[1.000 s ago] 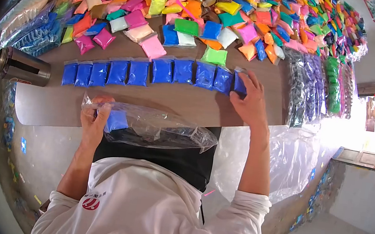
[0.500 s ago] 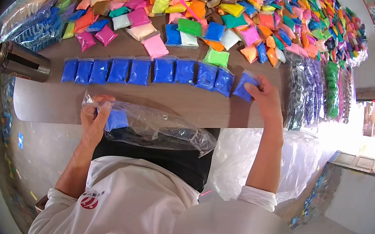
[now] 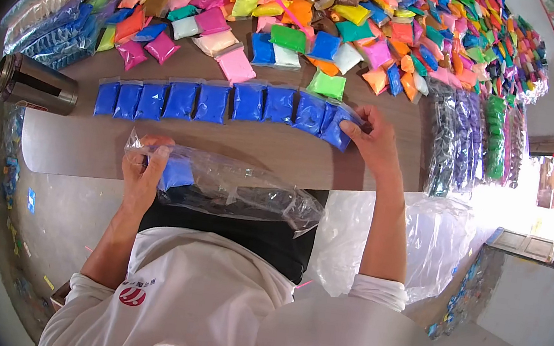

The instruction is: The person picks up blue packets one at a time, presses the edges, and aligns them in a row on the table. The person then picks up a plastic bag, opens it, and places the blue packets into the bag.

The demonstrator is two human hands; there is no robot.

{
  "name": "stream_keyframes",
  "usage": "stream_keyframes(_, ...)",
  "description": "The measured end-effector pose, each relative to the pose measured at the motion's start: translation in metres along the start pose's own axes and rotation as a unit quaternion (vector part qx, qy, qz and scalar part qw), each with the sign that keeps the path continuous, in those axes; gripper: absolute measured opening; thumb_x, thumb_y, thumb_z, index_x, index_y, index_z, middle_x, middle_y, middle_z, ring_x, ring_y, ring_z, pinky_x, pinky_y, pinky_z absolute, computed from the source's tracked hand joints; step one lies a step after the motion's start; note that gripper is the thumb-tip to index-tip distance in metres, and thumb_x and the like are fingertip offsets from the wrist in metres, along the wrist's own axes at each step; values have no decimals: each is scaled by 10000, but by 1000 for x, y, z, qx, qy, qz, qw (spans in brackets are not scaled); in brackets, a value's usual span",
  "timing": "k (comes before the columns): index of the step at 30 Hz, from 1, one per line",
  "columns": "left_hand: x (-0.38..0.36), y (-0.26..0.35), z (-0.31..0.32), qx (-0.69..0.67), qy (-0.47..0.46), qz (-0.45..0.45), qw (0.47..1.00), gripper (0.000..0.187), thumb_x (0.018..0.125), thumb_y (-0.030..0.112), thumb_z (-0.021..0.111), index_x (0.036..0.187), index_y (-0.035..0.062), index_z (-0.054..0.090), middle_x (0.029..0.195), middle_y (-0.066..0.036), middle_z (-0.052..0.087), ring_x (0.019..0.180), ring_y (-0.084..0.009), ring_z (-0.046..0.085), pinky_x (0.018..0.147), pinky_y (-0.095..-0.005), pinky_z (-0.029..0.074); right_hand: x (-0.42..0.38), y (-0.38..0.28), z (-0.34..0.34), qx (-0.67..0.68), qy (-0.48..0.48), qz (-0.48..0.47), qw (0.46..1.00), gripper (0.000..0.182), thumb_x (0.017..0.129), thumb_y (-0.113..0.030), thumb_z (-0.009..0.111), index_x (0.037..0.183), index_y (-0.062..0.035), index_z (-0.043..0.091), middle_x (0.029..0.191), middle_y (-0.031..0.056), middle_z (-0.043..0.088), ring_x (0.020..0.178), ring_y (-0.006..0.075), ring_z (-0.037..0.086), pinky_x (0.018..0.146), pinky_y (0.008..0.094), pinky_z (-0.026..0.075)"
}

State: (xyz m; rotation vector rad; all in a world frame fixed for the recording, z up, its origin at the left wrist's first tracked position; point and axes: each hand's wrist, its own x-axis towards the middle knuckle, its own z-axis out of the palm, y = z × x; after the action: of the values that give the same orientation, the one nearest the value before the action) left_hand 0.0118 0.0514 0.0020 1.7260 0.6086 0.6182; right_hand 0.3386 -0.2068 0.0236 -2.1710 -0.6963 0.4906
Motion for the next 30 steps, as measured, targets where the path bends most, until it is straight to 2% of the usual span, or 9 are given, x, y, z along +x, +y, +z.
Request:
stream_keyframes(3, 1, 2, -1, 2, -1, -2, 1000, 174, 908, 167, 627, 972, 5, 632, 831, -2, 587, 718, -64, 489, 637, -239, 409, -1, -1, 9, 71, 40, -80, 993, 580, 761, -283, 805, 1228, -26, 577, 906, 29, 646, 774, 79, 549, 672, 244, 476)
stream_keyframes(9, 0, -3, 1, -30, 4, 13, 999, 191, 915, 186, 624, 967, 2, 634, 784, 9, 573, 694, -64, 483, 620, -237, 402, -3, -17, -8, 7, -96, -17, 995, 681, 740, -284, 819, 1308, -41, 532, 900, 24, 611, 748, 72, 527, 646, 241, 460)
stream_keyframes(12, 1, -2, 1, -13, 2, 20, 1000, 200, 917, 195, 625, 959, 0, 636, 782, 9, 572, 696, -64, 483, 621, -236, 401, 2, -4, -3, 28, -90, -26, 995, 670, 704, -293, 846, 1246, -23, 559, 865, 14, 592, 750, 80, 522, 649, 250, 459)
stream_keyframes(15, 1, -3, 1, 0, 6, 33, 999, 201, 915, 196, 628, 950, -1, 638, 777, 11, 570, 698, -65, 484, 619, -234, 401, -5, -8, -2, -60, -24, -82, 995, 591, 683, -248, 856, 1148, -5, 584, 845, 9, 590, 763, 91, 527, 680, 262, 464)
stream_keyframes(18, 2, -4, 1, 5, 8, 40, 999, 184, 909, 179, 627, 941, -1, 642, 773, 14, 574, 698, -66, 486, 616, -229, 402, -22, -24, 0, -58, 19, 31, 998, 539, 671, -188, 846, 1102, -6, 578, 934, 37, 597, 829, 111, 546, 745, 283, 477)
stream_keyframes(25, -2, 1, 3, -48, 14, -31, 998, 205, 910, 186, 617, 930, -14, 658, 803, 20, 583, 690, -42, 457, 594, -203, 351, -126, -79, 9, 262, 217, -95, 936, 597, 621, -176, 828, 1140, -19, 580, 1017, 99, 619, 904, 209, 612, 762, 313, 516)
stream_keyframes(28, -2, 8, 4, -73, 13, -65, 995, 205, 916, 181, 610, 927, -18, 655, 814, 13, 580, 697, -50, 457, 604, -208, 358, -140, -101, 15, 350, -66, -241, 903, 558, 577, -199, 850, 1047, -10, 615, 913, 126, 662, 765, 249, 645, 719, 331, 533)
stream_keyframes(29, -2, 7, 3, -65, 15, -44, 997, 206, 917, 181, 609, 927, -20, 654, 817, 9, 583, 700, -54, 460, 609, -212, 364, -142, -116, 32, 398, -125, -260, 871, 518, 580, -181, 850, 1013, -10, 623, 859, 124, 668, 713, 245, 648, 693, 325, 533)
stream_keyframes(30, 0, 5, 4, -56, 17, -21, 998, 207, 918, 181, 609, 927, -21, 654, 821, 6, 587, 703, -58, 463, 614, -216, 369, -144, -139, 48, 339, -121, -233, 904, 485, 604, -165, 841, 1006, -13, 617, 836, 106, 659, 691, 223, 642, 659, 321, 524)
